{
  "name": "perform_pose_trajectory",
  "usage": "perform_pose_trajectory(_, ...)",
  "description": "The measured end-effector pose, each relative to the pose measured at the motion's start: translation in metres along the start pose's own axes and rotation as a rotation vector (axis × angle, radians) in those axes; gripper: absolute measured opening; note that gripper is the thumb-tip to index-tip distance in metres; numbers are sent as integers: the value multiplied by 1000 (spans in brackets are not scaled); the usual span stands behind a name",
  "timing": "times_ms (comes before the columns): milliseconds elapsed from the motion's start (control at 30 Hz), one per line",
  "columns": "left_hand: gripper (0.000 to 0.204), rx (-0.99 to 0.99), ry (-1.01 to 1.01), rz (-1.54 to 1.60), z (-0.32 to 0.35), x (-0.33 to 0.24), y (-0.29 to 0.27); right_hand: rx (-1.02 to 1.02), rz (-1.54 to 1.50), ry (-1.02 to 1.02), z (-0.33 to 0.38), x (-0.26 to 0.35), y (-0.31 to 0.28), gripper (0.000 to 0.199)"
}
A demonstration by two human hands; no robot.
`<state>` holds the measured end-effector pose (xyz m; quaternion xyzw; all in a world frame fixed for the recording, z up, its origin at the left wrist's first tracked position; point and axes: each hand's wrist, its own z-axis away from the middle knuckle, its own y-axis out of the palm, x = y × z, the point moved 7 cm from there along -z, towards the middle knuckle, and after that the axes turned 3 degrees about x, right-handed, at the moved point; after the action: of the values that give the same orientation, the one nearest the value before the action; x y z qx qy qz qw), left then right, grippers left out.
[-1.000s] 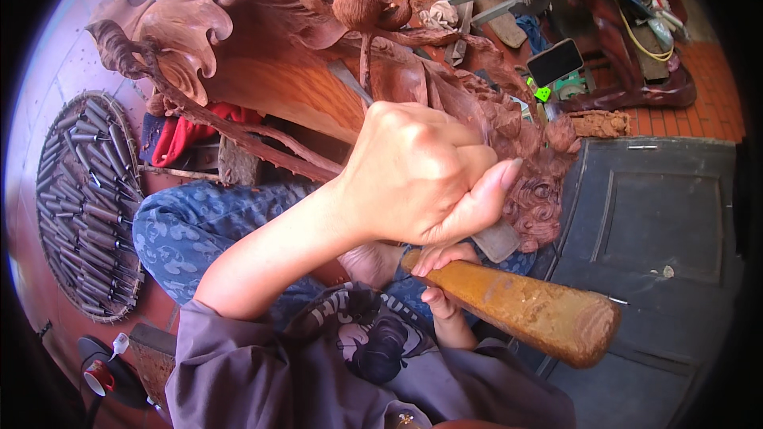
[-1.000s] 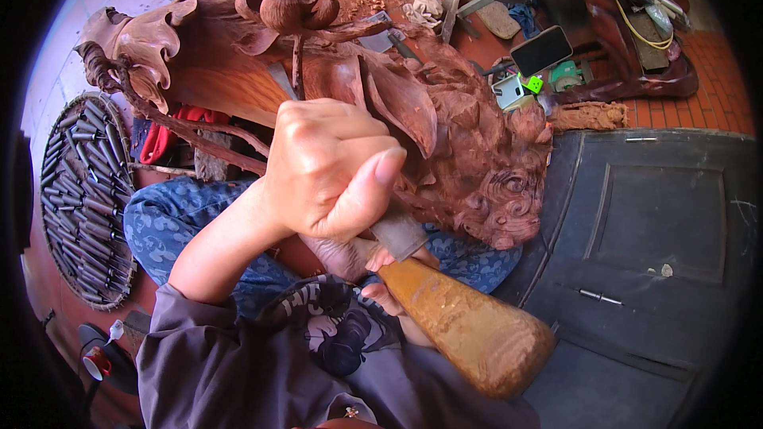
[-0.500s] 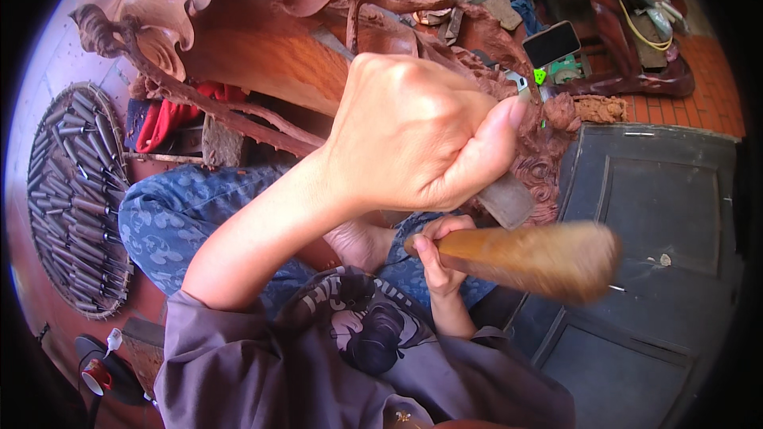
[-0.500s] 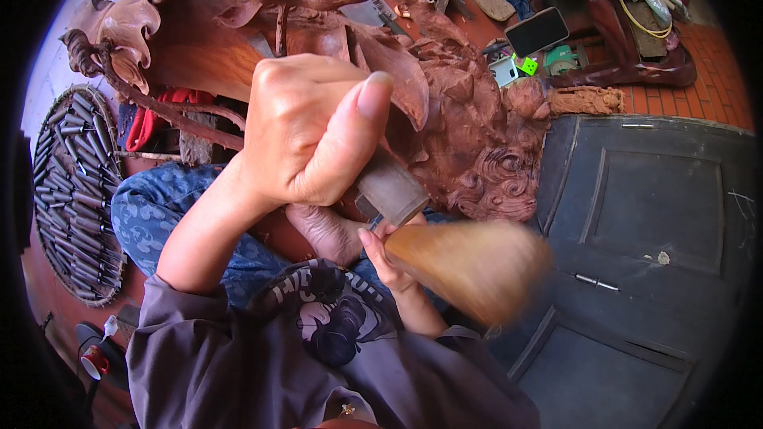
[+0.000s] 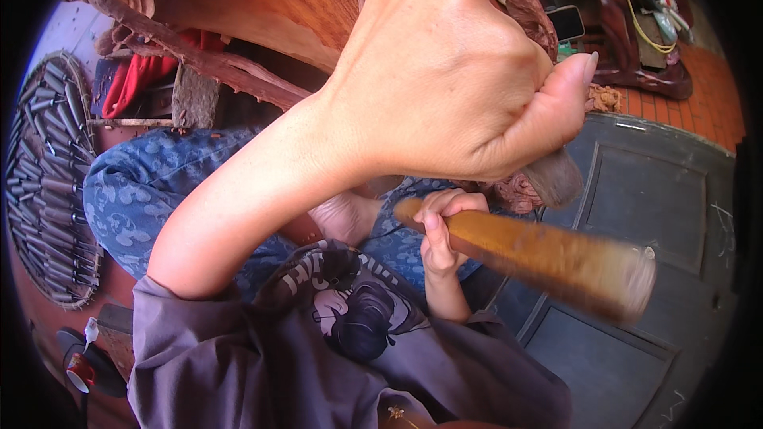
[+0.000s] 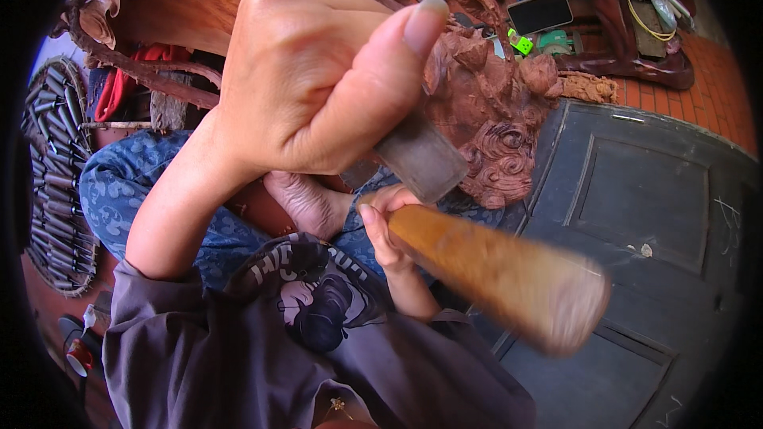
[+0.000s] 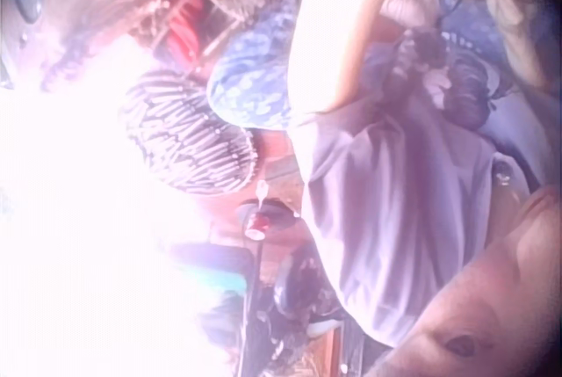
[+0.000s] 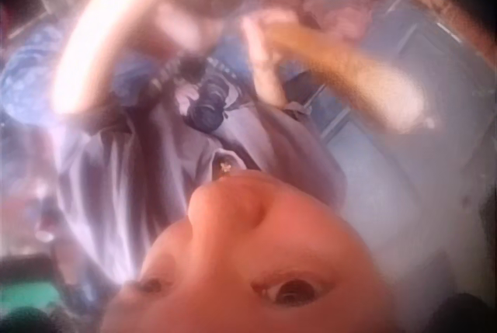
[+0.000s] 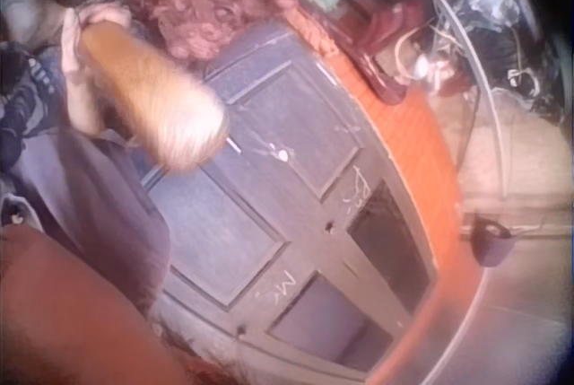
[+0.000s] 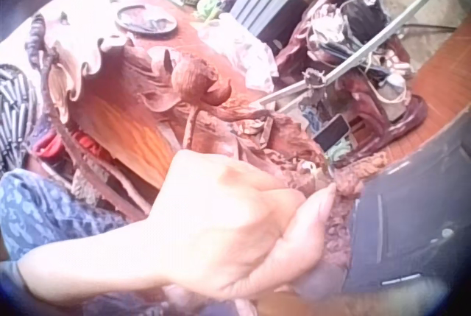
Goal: The person carves a large piece of wood using a chisel and mallet. They repeatedly strike the chisel to shape the wood, occasionally adjusting their grip and position.
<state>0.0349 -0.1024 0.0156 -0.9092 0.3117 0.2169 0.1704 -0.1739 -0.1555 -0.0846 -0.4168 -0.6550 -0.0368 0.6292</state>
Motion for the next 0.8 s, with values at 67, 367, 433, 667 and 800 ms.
perform_pose_trajectory(67, 33, 7, -44, 8, 2, 1, 1, 13, 27, -1, -1, -4, 5, 23)
perform_pose_trajectory(367, 32, -22, 9, -16, 1, -2, -3, 9, 38, 165, -1, -3, 5, 25)
perform_pose_trajectory(433, 33, -42, 21, -7, -2, -1, -4, -95, -153, 29, 3, -5, 4, 26)
perform_pose_trajectory(667, 37, 10, -48, 26, -5, 2, -10, -66, -86, 92, 5, -8, 4, 26)
perform_pose_trajectory(800, 37, 49, -47, 14, -1, 2, -8, -48, 50, 88, 9, -13, 10, 27)
